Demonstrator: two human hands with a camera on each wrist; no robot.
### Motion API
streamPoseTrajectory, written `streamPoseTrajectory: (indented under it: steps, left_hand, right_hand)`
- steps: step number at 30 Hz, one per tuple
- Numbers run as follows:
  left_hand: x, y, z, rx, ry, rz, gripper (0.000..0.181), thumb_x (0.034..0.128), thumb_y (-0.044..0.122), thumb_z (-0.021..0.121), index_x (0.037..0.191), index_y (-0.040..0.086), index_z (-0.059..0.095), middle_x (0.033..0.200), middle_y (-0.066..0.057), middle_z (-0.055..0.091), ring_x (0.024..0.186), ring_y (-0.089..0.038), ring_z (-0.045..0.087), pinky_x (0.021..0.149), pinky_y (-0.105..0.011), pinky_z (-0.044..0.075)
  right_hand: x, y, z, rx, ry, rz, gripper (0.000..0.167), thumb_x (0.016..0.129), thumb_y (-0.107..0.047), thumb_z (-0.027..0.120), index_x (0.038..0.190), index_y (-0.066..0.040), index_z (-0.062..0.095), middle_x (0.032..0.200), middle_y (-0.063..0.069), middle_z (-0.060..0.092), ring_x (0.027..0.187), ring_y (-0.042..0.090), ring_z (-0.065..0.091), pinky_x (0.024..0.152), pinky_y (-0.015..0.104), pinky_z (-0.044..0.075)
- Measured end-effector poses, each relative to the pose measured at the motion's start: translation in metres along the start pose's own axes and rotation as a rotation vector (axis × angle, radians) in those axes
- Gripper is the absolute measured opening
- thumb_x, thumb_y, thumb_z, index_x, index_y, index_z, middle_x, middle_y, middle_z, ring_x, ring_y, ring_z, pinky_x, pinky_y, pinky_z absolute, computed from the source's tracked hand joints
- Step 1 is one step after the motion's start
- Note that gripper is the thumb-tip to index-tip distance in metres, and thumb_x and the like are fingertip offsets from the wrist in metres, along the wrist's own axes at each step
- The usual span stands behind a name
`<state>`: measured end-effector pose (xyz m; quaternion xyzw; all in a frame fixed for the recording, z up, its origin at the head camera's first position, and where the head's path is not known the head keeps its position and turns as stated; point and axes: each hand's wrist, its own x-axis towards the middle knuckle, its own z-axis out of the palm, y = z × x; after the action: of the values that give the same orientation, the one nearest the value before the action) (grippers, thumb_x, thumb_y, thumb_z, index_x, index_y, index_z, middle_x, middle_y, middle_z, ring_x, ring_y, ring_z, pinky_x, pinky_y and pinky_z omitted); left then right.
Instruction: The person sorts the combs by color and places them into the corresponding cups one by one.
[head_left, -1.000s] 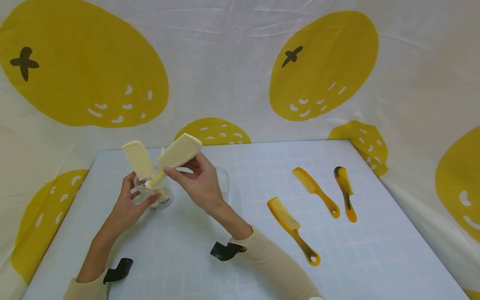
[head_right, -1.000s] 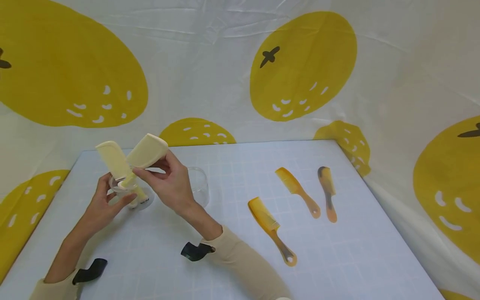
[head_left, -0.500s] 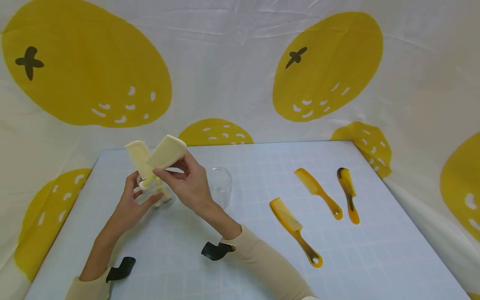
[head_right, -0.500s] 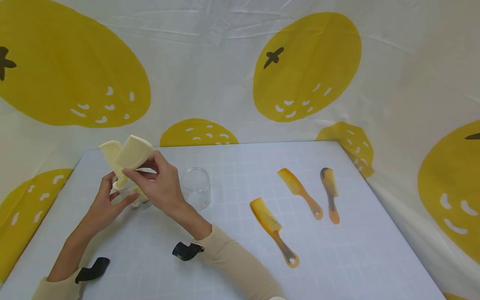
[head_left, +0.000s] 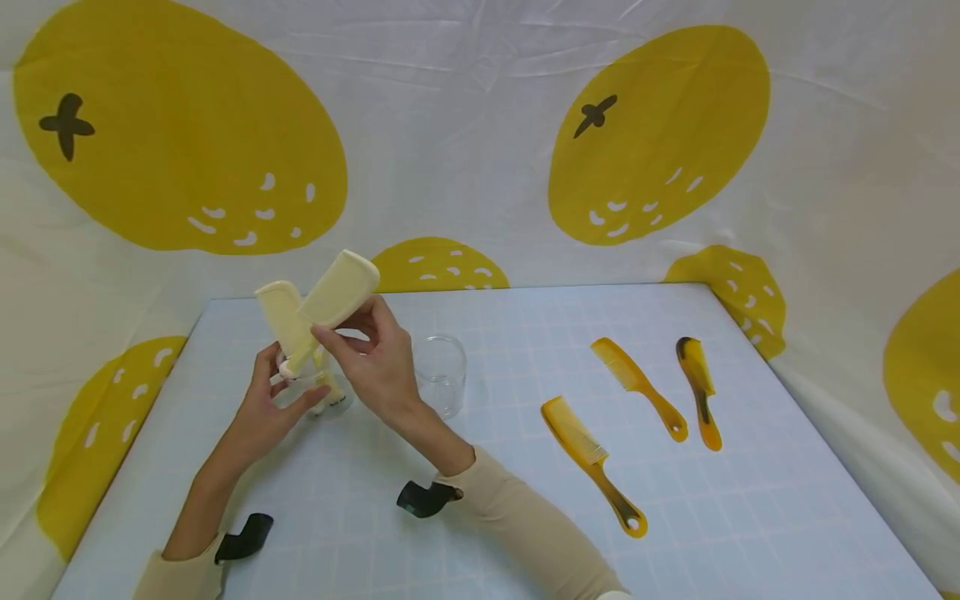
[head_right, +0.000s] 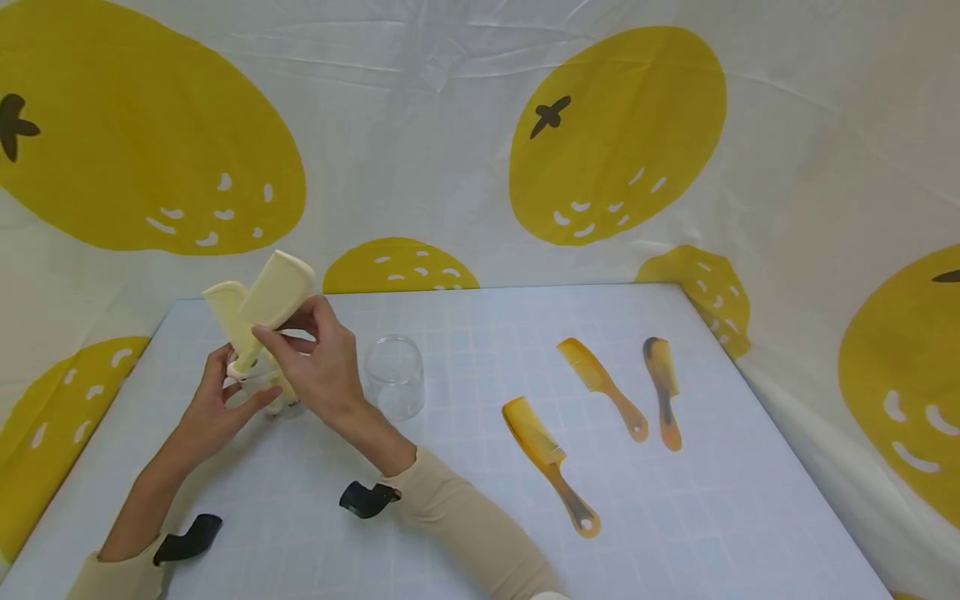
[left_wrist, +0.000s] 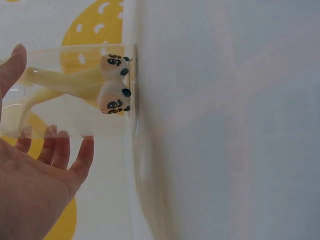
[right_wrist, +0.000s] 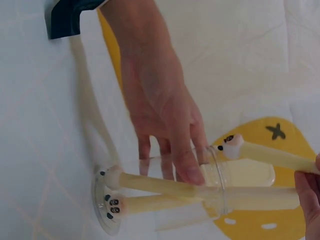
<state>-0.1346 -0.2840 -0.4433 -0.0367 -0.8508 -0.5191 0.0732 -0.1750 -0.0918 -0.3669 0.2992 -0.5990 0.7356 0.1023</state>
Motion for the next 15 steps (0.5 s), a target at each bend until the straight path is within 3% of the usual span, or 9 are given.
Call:
streamPoseTrajectory:
  steps: [7,15]
  left_hand:
    - [-0.0002,-0.0001,-0.0006,-0.016,0.007,-0.002,0.092,0.0950,0.015,0.076,0.159,0.008,0.011,0.154,-0.018,0.026,0.135,-0.038,0.029,0.108,-0.072,0.028]
    - [-0.0013,-0.0001,-0.0003,-0.015,0.007,-0.006,0.091,0.0952,0.014,0.075,0.159,0.009,0.010,0.154,-0.018,0.026,0.135,-0.038,0.029,0.108,-0.072,0.028]
  right_hand:
    - [0.0008,0.0013,0.0024,0.002,0.009,-0.007,0.045,0.091,0.003,0.074,0.130,0.002,0.052,0.121,0.021,0.062,0.106,0.022,0.069,0.087,0.030,0.059]
    - [0.0005,0.0071,0.0038,-0.146,-0.035,-0.077,0.035,0.091,0.002,0.076,0.119,0.004,0.055,0.114,0.021,0.065,0.104,0.027,0.072,0.085,0.024,0.058]
